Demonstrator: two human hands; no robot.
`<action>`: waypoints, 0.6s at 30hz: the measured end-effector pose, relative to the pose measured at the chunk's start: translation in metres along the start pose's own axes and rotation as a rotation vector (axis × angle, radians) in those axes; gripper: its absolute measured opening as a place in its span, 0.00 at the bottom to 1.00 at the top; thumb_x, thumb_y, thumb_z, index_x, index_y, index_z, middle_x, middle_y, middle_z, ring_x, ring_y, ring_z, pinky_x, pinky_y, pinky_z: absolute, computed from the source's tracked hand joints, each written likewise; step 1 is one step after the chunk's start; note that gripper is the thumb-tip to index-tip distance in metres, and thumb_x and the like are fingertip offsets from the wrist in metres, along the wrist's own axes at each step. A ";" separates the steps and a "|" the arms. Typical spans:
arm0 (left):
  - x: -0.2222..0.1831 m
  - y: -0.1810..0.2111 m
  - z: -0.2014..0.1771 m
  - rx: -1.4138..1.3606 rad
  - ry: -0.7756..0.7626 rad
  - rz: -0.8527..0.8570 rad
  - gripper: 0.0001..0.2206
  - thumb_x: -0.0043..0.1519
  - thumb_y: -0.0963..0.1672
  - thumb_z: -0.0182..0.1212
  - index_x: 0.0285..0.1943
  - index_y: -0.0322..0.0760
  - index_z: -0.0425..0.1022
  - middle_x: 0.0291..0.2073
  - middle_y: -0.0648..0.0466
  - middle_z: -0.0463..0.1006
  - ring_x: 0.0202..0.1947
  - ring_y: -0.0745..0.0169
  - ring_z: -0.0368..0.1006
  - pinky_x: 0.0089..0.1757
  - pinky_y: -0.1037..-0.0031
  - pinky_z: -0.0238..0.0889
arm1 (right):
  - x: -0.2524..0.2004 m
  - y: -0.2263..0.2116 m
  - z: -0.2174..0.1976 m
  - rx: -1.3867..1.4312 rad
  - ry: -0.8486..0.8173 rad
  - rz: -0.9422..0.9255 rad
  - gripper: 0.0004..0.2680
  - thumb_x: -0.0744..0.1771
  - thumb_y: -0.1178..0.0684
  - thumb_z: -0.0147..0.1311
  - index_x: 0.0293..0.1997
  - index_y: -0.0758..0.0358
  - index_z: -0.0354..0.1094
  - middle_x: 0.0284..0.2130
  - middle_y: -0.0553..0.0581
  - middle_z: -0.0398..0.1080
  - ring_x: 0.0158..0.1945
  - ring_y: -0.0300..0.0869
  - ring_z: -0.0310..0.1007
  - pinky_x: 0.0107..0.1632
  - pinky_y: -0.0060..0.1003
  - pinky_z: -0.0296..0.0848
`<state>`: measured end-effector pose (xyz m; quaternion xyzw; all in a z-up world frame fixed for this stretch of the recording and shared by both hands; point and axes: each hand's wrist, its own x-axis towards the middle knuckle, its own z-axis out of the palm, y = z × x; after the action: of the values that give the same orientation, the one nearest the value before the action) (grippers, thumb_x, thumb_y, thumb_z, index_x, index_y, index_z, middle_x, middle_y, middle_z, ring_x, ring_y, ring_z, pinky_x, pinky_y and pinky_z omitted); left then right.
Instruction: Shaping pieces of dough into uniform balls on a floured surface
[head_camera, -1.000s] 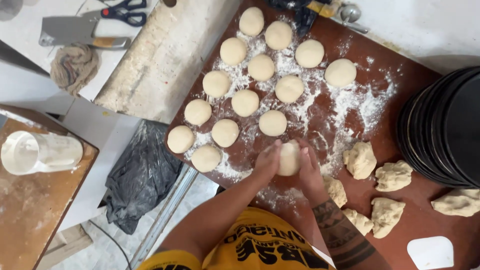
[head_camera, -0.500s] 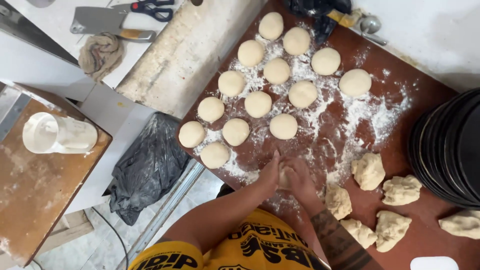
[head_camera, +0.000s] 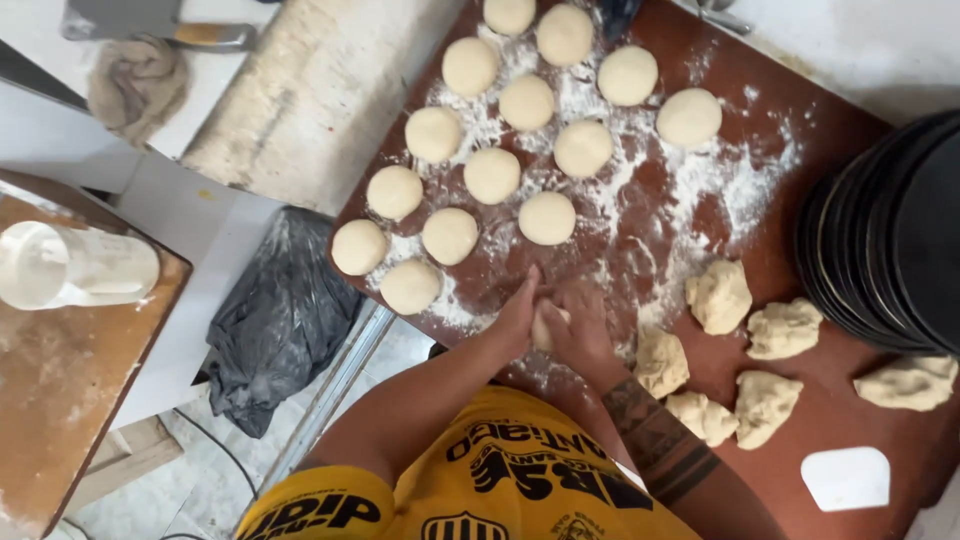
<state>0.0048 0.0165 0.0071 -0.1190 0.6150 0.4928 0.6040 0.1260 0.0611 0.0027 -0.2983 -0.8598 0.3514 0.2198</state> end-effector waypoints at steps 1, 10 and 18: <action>0.007 -0.012 0.003 -0.151 -0.070 0.079 0.34 0.64 0.65 0.49 0.67 0.45 0.72 0.56 0.43 0.74 0.53 0.49 0.73 0.56 0.62 0.66 | 0.009 -0.011 -0.007 -0.024 0.031 -0.017 0.14 0.67 0.43 0.59 0.47 0.64 0.69 0.38 0.69 0.69 0.48 0.63 0.70 0.55 0.55 0.66; -0.048 0.026 0.010 -0.099 -0.165 0.240 0.32 0.69 0.60 0.39 0.75 0.42 0.61 0.71 0.46 0.62 0.71 0.50 0.55 0.69 0.59 0.45 | -0.017 0.068 0.046 -0.415 0.069 0.114 0.14 0.68 0.37 0.54 0.32 0.54 0.73 0.24 0.60 0.69 0.31 0.57 0.74 0.34 0.50 0.73; -0.033 0.019 0.017 -0.375 -0.255 0.251 0.35 0.69 0.63 0.34 0.63 0.37 0.75 0.48 0.44 0.82 0.45 0.56 0.81 0.46 0.67 0.77 | 0.017 -0.004 -0.008 -0.253 0.174 -0.043 0.15 0.69 0.37 0.51 0.46 0.59 0.67 0.40 0.61 0.67 0.51 0.57 0.68 0.56 0.49 0.65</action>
<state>0.0088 0.0240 0.0477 -0.0885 0.4419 0.6803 0.5781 0.1166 0.0740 0.0134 -0.3346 -0.8810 0.2086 0.2615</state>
